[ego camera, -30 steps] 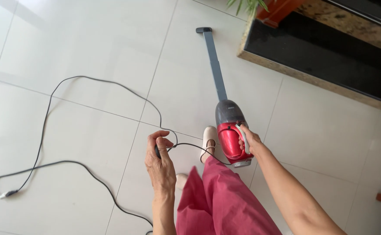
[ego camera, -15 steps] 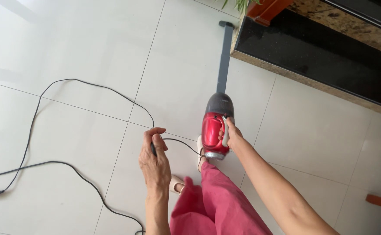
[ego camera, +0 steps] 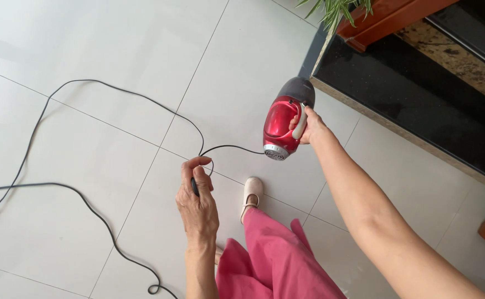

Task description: Vacuuming a tiled floor using a handheld vacuum cleaner while managing its power cord.

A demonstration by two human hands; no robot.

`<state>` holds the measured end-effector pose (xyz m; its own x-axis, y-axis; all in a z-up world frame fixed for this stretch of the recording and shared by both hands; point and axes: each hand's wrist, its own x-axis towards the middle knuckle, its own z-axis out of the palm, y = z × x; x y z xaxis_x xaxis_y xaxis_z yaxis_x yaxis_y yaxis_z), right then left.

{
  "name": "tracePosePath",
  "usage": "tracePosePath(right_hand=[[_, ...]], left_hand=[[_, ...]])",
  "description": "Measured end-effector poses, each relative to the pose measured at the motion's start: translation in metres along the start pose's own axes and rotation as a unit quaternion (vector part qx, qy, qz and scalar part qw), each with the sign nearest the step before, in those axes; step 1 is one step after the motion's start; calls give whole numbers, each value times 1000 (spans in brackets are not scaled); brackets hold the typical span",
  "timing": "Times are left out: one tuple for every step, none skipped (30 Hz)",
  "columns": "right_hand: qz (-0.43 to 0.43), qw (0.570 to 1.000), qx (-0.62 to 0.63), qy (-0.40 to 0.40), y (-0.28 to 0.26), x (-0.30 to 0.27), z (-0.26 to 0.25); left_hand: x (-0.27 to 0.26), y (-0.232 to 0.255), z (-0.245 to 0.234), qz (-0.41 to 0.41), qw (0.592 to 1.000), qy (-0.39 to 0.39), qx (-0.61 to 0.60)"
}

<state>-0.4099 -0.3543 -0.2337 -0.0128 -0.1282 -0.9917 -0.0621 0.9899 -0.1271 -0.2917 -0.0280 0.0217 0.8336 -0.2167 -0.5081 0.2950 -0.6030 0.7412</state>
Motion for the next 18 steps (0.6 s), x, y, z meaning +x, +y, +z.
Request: tracePosePath(right_hand=[[-1,1000,-2,-1,2,0,-4],[-5,1000,-20,6,6,1,-6],[-9,999,-39,12,10,1,-8],[-10,999,-40,9,21,5,-13],[3,999,-32,3,33,8,-18],[15,1000,-23,-2,45,11,-26],[12,1000,-23,-4,64,13,-32],[25,999,-24,-18,81,15,-40],[37,998,-24,-33,99,17,-48],[34,998,-26,-35,119,16,-54],[45,998,-17,-31,142,15,-61],[57,998,-9,-27,167,13,-67],[54,998,-12,-30,190,-2,-70],[57,998,-29,-12,213,-17,-72],[59,997,-46,7,237,-33,-75],[56,997,-51,2,264,-40,-81],[76,996,-37,-8,292,-47,-87],[97,995,-20,-16,315,-54,-94]], left_hand=[[-4,0,-1,0,1000,2,-1],[-6,-2,-3,29,999,20,-25],[-9,-3,-6,58,996,38,-49],[-12,-7,-10,60,996,40,-50],[-17,-12,-15,102,992,72,-29],[-22,-19,-20,145,984,102,-9],[-28,-24,-28,148,984,103,-11],[-34,-28,-34,125,985,118,3],[-42,-32,-40,102,986,133,18],[-49,-42,-46,104,985,135,14],[-58,-52,-54,91,983,155,30],[-69,-64,-64,77,980,177,47],[-80,-73,-76,78,979,181,44],[-91,-79,-88,59,981,183,38],[-103,-86,-102,40,981,185,32],[-118,-98,-120,42,980,192,28],[-133,-110,-139,16,983,176,42],[-147,-119,-155,-11,986,158,58]])
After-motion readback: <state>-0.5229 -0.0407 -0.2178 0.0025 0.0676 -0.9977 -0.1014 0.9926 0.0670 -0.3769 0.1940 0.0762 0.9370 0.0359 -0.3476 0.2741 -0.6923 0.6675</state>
